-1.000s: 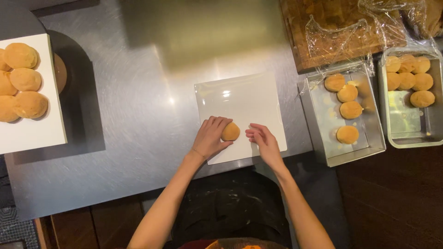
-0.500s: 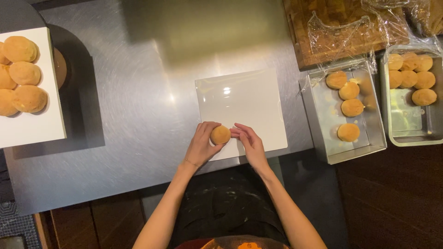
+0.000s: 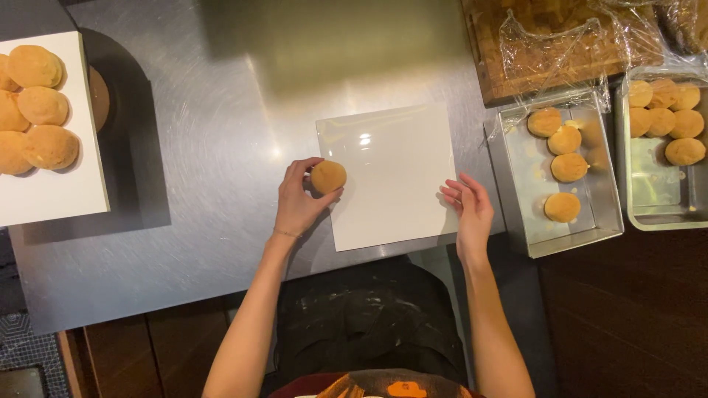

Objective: Arranging small round buns from trays onto plates in a grid pattern.

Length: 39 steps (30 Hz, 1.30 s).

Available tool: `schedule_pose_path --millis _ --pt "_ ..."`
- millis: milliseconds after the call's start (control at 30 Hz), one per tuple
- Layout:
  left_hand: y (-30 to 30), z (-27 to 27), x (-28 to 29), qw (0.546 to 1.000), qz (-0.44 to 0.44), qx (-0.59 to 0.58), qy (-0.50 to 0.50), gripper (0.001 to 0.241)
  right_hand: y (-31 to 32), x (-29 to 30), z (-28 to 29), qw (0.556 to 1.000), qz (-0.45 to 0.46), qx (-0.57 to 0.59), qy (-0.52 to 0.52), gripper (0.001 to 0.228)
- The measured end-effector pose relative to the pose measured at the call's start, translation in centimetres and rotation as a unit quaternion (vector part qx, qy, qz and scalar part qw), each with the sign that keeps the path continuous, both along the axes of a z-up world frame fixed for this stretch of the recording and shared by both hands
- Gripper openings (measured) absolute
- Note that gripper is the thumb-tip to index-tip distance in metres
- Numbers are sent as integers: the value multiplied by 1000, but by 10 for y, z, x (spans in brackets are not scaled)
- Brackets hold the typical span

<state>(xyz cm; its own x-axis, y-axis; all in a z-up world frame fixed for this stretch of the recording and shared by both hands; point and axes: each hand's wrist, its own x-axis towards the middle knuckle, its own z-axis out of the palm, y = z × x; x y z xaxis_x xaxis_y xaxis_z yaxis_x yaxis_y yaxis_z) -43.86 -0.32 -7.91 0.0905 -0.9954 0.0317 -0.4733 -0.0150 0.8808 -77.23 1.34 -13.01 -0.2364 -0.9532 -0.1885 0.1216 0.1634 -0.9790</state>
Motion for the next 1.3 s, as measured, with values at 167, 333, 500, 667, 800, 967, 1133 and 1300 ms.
schedule_pose_path --millis 167,333,500,667,800,967,1133,1300 --pt "15 -11 -23 997 -74 0 -22 58 12 20 -9 1000 21 11 -7 35" --pt "23 -23 -30 993 -112 -25 -32 56 13 66 -14 985 175 11 8 36" --pt "24 -26 -25 990 -124 -39 -53 61 15 98 1 973 228 10 43 36" --pt "30 -20 -19 991 -128 -35 -35 74 18 104 3 969 232 20 87 36" --pt "35 -28 -15 994 -109 -8 7 66 20 109 11 961 227 -26 153 33" --pt "38 -30 -15 994 -104 -37 25 56 23 111 7 966 214 -41 138 31" --pt "37 -37 -15 992 -107 -45 45 57 25 114 10 969 198 -35 146 30" --pt "39 -43 -17 991 -115 -67 32 58 26 115 9 957 173 -74 220 31"
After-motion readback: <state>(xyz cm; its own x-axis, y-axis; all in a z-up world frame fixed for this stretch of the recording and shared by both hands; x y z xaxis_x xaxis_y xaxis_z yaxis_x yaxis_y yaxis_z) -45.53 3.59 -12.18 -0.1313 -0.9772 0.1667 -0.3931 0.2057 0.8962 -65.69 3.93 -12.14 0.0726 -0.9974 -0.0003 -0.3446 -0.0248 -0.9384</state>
